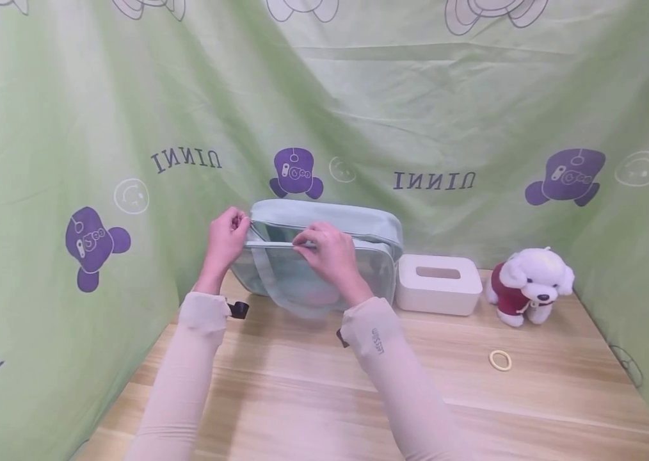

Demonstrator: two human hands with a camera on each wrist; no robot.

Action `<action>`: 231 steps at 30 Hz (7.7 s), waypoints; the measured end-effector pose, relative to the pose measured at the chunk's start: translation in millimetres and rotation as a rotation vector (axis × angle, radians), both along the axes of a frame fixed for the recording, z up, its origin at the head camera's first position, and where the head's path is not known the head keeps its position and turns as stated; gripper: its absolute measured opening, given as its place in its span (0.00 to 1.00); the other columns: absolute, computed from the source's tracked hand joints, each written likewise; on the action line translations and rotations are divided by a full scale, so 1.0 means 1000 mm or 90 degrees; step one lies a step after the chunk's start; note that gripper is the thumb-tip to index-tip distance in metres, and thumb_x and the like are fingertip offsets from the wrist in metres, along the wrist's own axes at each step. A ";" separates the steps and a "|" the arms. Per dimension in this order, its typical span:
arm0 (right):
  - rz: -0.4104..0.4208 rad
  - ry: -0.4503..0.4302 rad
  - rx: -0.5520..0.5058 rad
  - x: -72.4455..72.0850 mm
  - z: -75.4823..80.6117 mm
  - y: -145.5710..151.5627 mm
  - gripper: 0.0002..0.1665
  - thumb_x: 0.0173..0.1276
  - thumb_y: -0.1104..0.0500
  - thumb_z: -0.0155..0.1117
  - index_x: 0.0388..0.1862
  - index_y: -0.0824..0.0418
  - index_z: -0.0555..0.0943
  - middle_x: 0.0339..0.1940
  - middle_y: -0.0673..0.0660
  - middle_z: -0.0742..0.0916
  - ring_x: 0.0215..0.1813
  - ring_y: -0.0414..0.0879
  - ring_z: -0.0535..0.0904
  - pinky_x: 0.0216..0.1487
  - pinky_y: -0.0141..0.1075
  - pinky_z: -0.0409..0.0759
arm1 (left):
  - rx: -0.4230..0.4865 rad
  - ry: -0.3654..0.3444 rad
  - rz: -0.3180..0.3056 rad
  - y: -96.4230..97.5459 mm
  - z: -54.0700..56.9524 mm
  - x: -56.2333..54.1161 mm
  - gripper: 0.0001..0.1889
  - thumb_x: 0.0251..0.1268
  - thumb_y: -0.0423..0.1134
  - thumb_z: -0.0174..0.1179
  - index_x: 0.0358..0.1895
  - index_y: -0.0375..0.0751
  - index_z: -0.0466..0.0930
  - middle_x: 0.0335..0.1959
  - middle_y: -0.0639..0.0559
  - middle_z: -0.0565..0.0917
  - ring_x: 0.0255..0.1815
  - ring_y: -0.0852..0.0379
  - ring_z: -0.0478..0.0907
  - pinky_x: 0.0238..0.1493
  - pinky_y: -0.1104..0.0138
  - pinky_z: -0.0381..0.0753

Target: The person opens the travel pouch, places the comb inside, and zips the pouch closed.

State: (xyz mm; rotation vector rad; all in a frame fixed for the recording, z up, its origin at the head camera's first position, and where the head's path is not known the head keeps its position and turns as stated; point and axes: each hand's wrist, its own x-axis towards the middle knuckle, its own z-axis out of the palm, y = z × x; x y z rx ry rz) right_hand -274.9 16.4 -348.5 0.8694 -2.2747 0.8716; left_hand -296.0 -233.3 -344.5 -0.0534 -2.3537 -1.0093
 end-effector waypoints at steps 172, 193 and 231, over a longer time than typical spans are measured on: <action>-0.041 -0.438 -0.116 -0.048 0.040 -0.053 0.12 0.72 0.57 0.67 0.31 0.62 0.90 0.21 0.49 0.84 0.29 0.42 0.75 0.39 0.30 0.73 | -0.307 -0.120 -0.196 -0.054 0.006 -0.021 0.03 0.79 0.33 0.55 0.47 0.38 0.75 0.44 0.41 0.79 0.46 0.42 0.78 0.52 0.48 0.78; -0.073 -0.431 -0.148 -0.041 0.041 0.003 0.10 0.71 0.57 0.68 0.38 0.63 0.90 0.20 0.46 0.82 0.31 0.40 0.74 0.38 0.30 0.70 | -0.286 -0.130 -0.173 -0.054 0.001 -0.025 0.03 0.79 0.34 0.54 0.46 0.37 0.75 0.46 0.40 0.79 0.47 0.40 0.78 0.53 0.47 0.77; -0.112 -0.441 -0.285 -0.031 0.043 0.073 0.13 0.74 0.60 0.67 0.46 0.71 0.86 0.27 0.49 0.84 0.30 0.38 0.79 0.33 0.26 0.76 | -0.268 -0.132 -0.167 -0.072 0.003 -0.018 0.05 0.80 0.33 0.54 0.48 0.35 0.75 0.47 0.38 0.80 0.49 0.39 0.78 0.54 0.45 0.78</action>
